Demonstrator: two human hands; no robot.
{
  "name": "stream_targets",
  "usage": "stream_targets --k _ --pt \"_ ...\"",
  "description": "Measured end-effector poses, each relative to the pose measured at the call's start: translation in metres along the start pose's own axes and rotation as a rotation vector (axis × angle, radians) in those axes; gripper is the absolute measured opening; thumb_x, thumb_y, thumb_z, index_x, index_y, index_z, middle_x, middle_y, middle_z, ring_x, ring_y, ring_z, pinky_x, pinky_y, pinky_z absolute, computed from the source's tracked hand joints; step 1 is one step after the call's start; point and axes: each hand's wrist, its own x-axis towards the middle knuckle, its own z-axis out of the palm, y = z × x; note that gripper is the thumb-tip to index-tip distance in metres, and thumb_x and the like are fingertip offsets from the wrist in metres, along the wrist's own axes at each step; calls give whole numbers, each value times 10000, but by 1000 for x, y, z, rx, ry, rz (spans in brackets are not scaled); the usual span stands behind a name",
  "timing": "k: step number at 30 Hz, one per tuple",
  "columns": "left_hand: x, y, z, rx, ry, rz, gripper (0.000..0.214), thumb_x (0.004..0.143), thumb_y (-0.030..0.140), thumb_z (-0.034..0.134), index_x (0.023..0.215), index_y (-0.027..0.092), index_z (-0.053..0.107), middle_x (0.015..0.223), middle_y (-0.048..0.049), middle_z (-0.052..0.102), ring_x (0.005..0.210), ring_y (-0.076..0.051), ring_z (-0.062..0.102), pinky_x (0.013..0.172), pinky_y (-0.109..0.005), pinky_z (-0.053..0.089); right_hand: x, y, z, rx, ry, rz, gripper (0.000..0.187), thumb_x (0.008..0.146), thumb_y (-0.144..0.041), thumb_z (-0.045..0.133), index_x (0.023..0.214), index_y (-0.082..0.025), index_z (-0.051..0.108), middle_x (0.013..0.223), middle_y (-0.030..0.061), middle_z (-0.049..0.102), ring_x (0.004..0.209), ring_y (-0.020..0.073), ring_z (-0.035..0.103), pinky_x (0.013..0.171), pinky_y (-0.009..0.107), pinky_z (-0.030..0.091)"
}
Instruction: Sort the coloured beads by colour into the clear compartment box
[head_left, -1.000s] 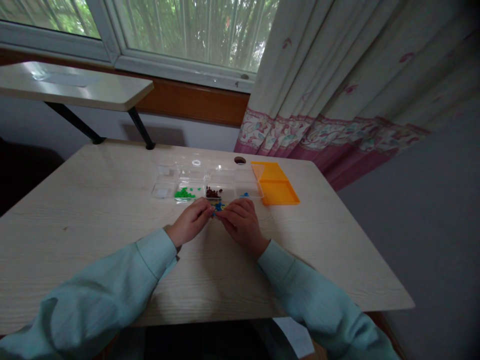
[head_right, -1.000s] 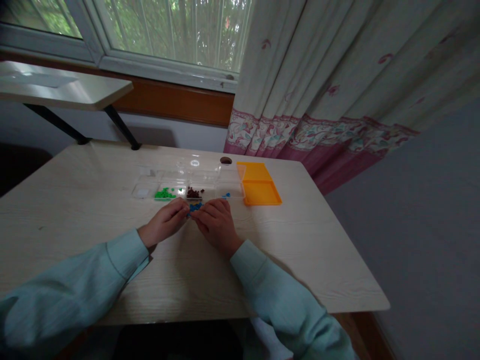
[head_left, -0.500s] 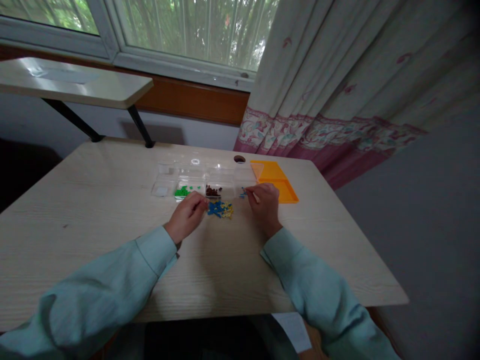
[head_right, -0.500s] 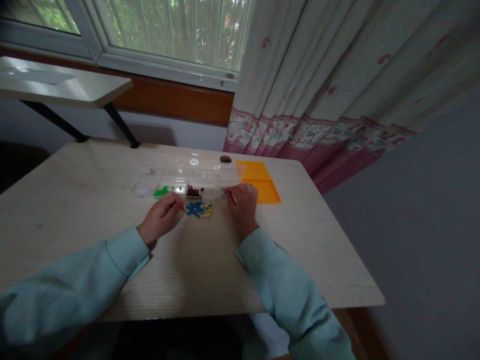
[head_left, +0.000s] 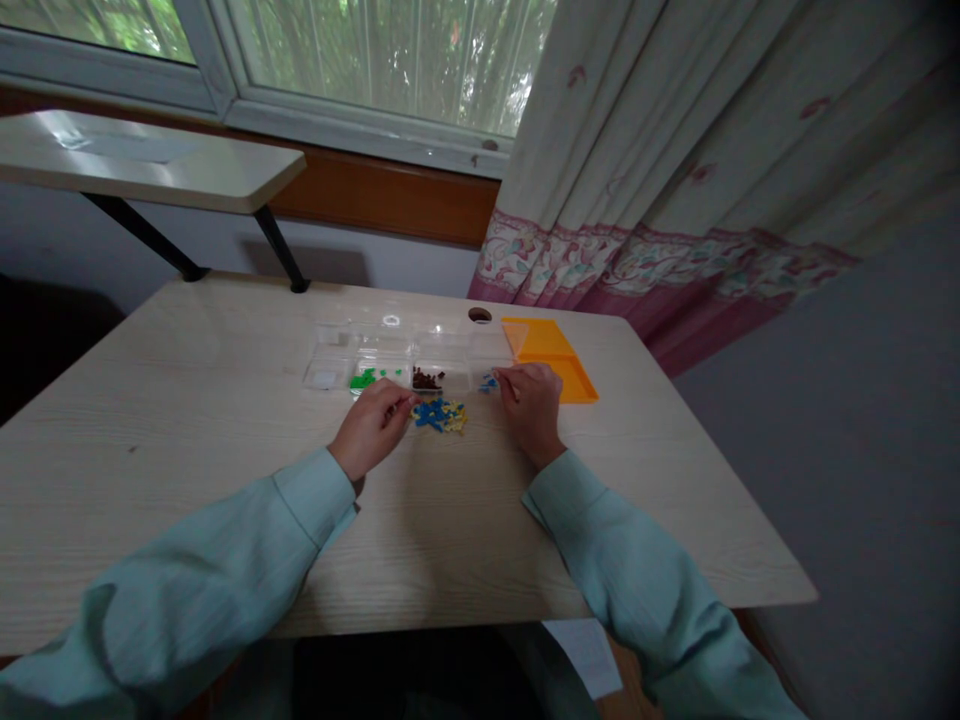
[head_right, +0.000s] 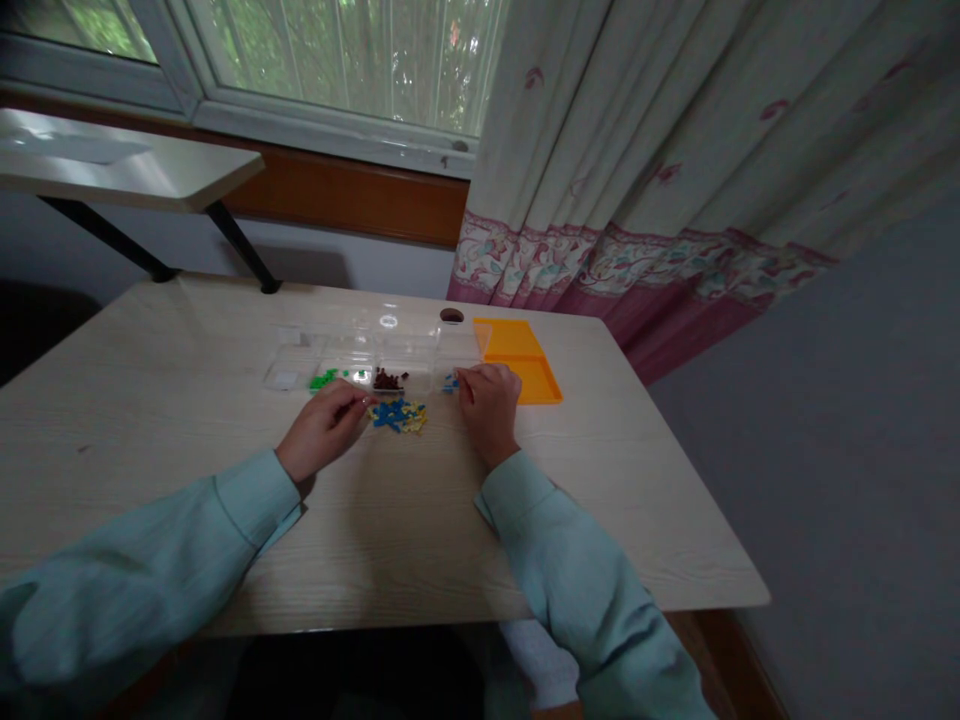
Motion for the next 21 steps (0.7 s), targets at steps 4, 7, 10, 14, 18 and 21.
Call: stream_targets --k 4,7,10,14,18,21 --pt "0 1 -1 6 -16 15 257 924 323 441 972 178 648 853 -56 564 819 -169 518 743 -304 434 0 -1 0 4 -5 7 245 910 -327 492 935 -225 714 882 42 670 873 210 520 797 358 317" --pt "0 1 -1 18 -17 26 249 924 296 434 991 183 645 864 -58 564 833 -172 516 763 -312 433 0 -2 -1 20 -11 10 240 908 -320 496 955 -224 711 878 39 669 881 207 520 808 356 319" --pt "0 1 -1 35 -23 30 217 905 263 457 1018 178 623 872 -53 557 842 -173 516 786 -316 433 0 -2 -1 15 -13 10 245 908 -322 493 941 -219 712 870 41 668 876 204 521 808 351 319" --pt "-2 0 0 107 -79 59 178 852 282 553 988 181 611 893 -50 552 884 -191 512 823 -333 427 0 -3 0 13 -11 4 246 909 -328 490 933 -223 712 869 43 668 876 207 524 799 349 316" --pt "-4 0 1 201 -136 84 210 826 353 608 965 195 618 929 -58 542 929 -216 498 829 -344 424 -1 -3 1 26 -9 0 225 903 -317 506 942 -233 711 874 36 669 882 207 528 807 353 318" --pt "-4 -1 2 232 -146 72 224 824 368 614 969 197 619 923 -57 531 916 -216 494 812 -339 428 -1 -3 1 32 -8 0 227 904 -319 506 937 -231 713 872 35 667 884 206 529 814 353 321"
